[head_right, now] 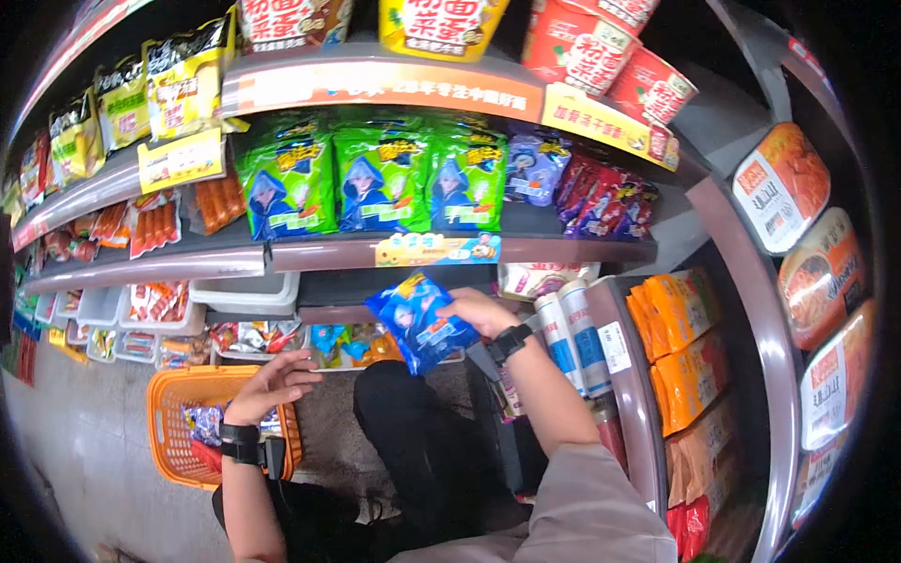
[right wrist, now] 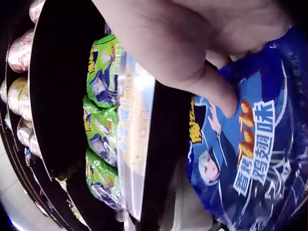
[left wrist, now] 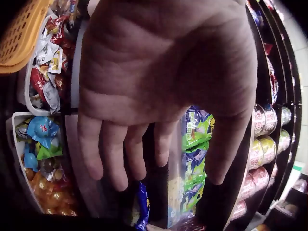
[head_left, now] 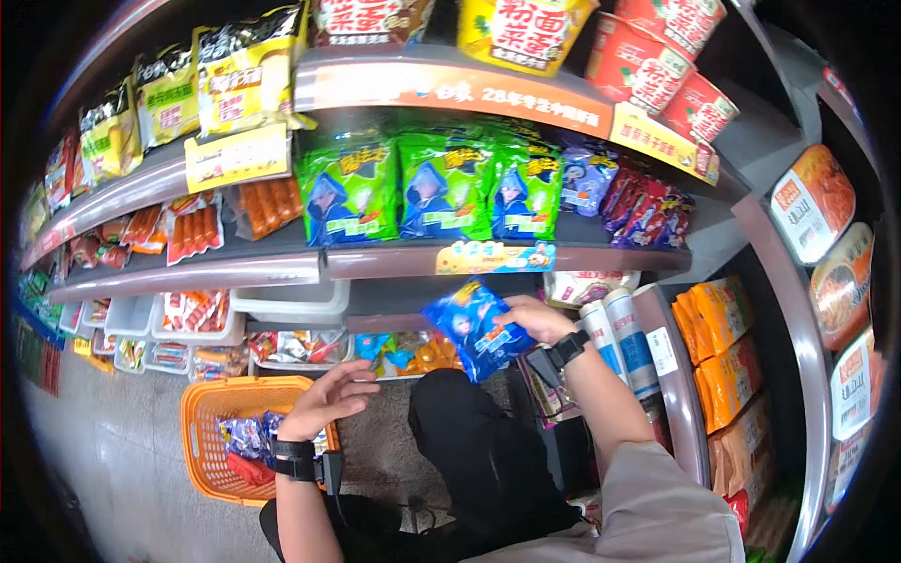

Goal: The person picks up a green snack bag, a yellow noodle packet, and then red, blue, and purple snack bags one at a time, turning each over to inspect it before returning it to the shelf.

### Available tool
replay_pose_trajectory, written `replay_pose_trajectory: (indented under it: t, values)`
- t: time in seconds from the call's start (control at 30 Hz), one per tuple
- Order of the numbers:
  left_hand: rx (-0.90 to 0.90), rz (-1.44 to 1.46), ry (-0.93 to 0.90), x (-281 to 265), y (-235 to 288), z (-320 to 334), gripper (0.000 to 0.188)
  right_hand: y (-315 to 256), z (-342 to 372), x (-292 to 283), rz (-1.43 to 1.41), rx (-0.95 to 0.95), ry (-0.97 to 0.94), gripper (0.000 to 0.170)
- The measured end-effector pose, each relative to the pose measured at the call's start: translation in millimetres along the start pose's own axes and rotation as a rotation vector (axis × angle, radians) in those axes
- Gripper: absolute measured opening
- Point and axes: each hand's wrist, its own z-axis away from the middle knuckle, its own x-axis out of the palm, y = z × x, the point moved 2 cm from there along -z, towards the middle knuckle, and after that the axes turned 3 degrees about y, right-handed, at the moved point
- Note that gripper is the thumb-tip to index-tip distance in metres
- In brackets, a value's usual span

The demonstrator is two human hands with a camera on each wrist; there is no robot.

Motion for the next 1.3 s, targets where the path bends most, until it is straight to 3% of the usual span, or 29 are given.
replay_pose_trajectory:
  t: [0.07, 0.2, 0.3, 0.47, 0.7, 0.83, 0.87, 0.9, 0.93, 0.97, 1.0, 1.07, 1.13, 1.2, 1.27, 1.3]
  values:
    - [-0.006, 0.017, -0.024, 0.6, 0.7, 0.6, 0.061, 8.2, -11.8, -14.2, -0.113, -0.042, 0.145, 0.029]
    - [-0.005, -0.001, -0.027, -1.3, 0.4, -1.3, 0.061, 27.0, -47.4, -50.0, -0.170, -0.171, 0.377, 0.045]
    - [-0.006, -0.002, -0.025, -3.1, -1.2, 0.3, 0.062, 43.0, -79.1, -77.2, -0.220, -0.134, 0.576, 0.048]
    - [-0.011, -0.006, -0.009, -6.8, -2.8, 2.1, 0.063, 56.3, -97.5, -93.8, -0.386, -0.003, 0.523, 0.044]
    - [-0.027, -0.074, 0.057, -7.0, 6.0, 4.3, 0.058, 74.1, -119.6, -119.0, -0.071, 0.184, 0.653, 0.042]
    - [-0.011, -0.135, 0.267, -25.9, 3.1, 9.0, 0.048, 80.6, -138.3, -127.7, 0.097, -0.016, 0.613, 0.056]
    - [-0.004, -0.085, 0.357, -36.8, 2.2, 14.4, 0.048, 89.5, -157.0, -152.6, 0.567, -0.352, 0.749, 0.062]
    - [-0.015, -0.171, 0.483, -45.4, 12.7, 26.5, 0.042, 60.1, -132.5, -129.7, 0.705, -0.390, 0.632, 0.060]
    - [0.150, -0.039, 0.617, -63.6, 10.1, 39.0, 0.036, 7.3, -79.3, -68.5, 0.559, -0.156, 0.580, 0.058]
    - [0.297, 0.115, 0.708, -75.5, 21.6, 49.9, 0.031, -3.0, -81.3, -49.1, 0.698, -0.543, 0.612, 0.059]
    - [0.350, 0.227, 0.855, -81.1, 37.3, 67.4, 0.026, -18.7, -53.1, -16.6, 0.420, -0.312, 0.463, 0.051]
    - [0.510, 0.301, 1.065, -103.3, 50.2, 100.1, 0.016, -33.2, -44.4, -1.4, 0.752, -0.200, 0.280, 0.036]
    - [0.610, 0.349, 1.316, -116.5, 51.4, 132.0, 0.016, -65.2, -5.1, 61.6, 0.920, -0.379, 0.027, 0.025]
    - [0.691, 0.371, 1.415, -122.6, 47.9, 152.9, 0.012, -96.7, 42.2, 133.4, 0.925, -0.325, -0.112, 0.019]
    - [0.645, -0.277, 1.456, -121.7, 45.4, 165.1, 0.015, -126.2, 78.4, 183.6, 1.047, -0.457, -0.197, 0.015]
    - [0.651, 0.208, 1.418, -107.1, 48.4, 148.7, 0.021, -140.0, 95.6, 205.4, 1.017, -0.550, -0.216, 0.013]
